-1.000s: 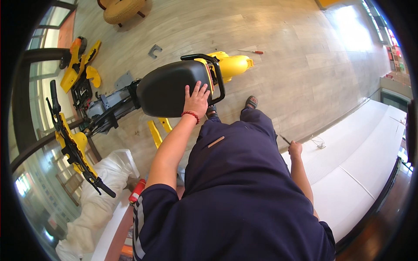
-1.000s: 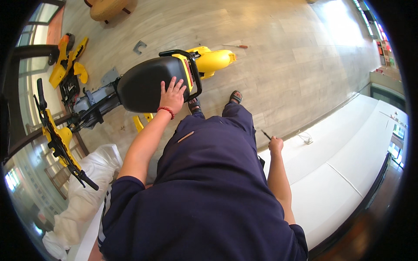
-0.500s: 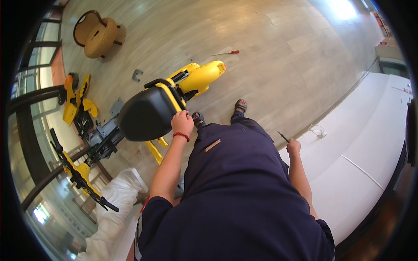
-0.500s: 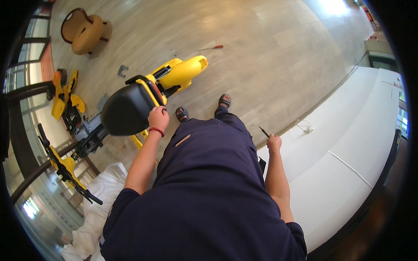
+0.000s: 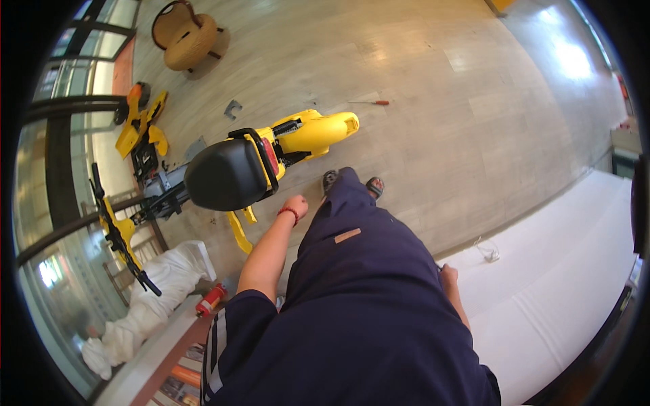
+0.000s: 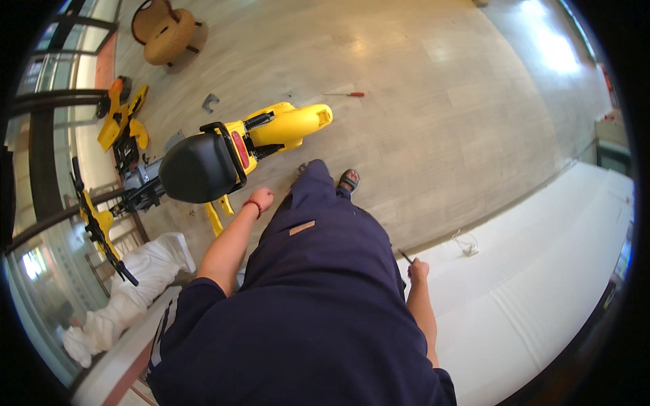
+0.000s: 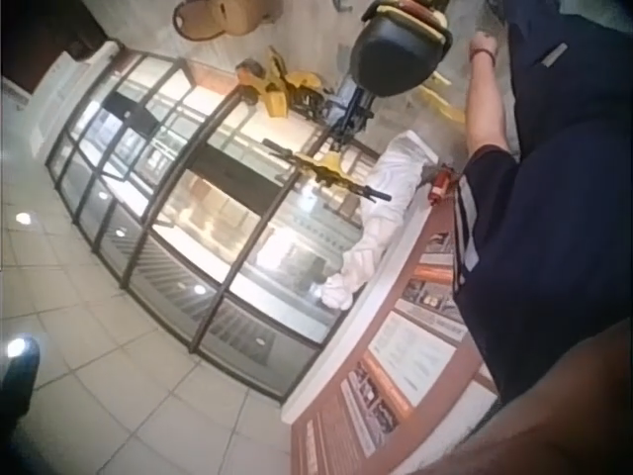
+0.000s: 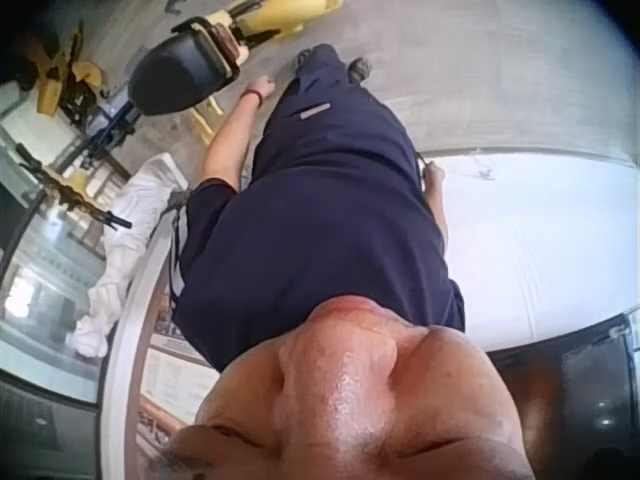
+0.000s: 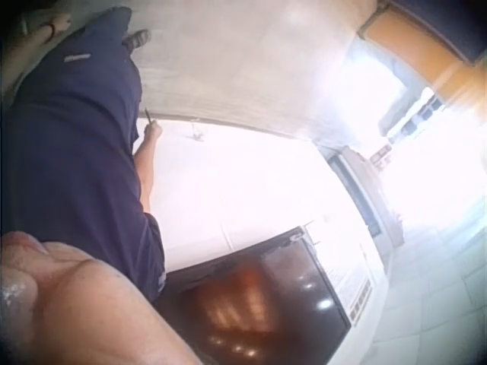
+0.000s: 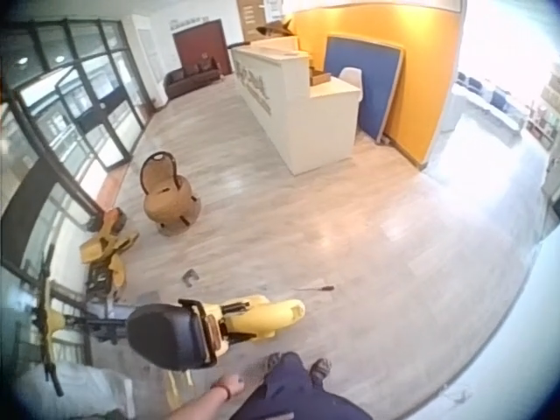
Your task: Replacing or installing the plastic body panels on an electric motorcycle.
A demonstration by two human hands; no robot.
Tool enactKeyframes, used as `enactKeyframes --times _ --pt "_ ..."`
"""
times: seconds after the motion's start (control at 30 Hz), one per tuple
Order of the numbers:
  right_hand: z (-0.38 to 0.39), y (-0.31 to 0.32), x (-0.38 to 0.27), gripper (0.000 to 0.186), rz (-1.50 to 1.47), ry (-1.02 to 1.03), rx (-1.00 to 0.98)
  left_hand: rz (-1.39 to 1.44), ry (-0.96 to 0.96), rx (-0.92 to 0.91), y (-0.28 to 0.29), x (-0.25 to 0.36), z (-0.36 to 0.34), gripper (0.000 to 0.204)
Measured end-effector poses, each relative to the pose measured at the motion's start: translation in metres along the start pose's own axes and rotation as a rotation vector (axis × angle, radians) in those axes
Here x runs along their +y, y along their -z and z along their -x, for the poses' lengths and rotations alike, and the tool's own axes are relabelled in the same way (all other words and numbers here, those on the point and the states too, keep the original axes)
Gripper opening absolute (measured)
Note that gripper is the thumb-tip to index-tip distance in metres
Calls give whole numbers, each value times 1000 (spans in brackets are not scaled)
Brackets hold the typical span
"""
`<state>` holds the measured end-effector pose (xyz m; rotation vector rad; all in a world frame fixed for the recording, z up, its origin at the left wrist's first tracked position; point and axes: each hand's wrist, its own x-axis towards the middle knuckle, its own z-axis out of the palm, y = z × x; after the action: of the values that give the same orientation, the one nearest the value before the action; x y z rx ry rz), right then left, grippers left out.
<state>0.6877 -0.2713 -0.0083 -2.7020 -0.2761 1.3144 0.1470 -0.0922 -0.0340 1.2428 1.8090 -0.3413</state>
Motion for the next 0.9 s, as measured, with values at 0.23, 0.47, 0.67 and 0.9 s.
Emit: enactKeyframes --times 0.23,0.47,0.67,0.9 --pt "-10 10 -73 29 144 149 -38 64 223 -180 -34 -15 17 32" --pt "-52 31 -216 27 204 218 -19 157 233 -326 0 50 -32 32" --pt "-81 52 -343 25 203 258 13 305 -4 -91 67 132 -114 28" --pt "-107 51 -443 22 249 362 12 521 -26 269 124 162 -175 31"
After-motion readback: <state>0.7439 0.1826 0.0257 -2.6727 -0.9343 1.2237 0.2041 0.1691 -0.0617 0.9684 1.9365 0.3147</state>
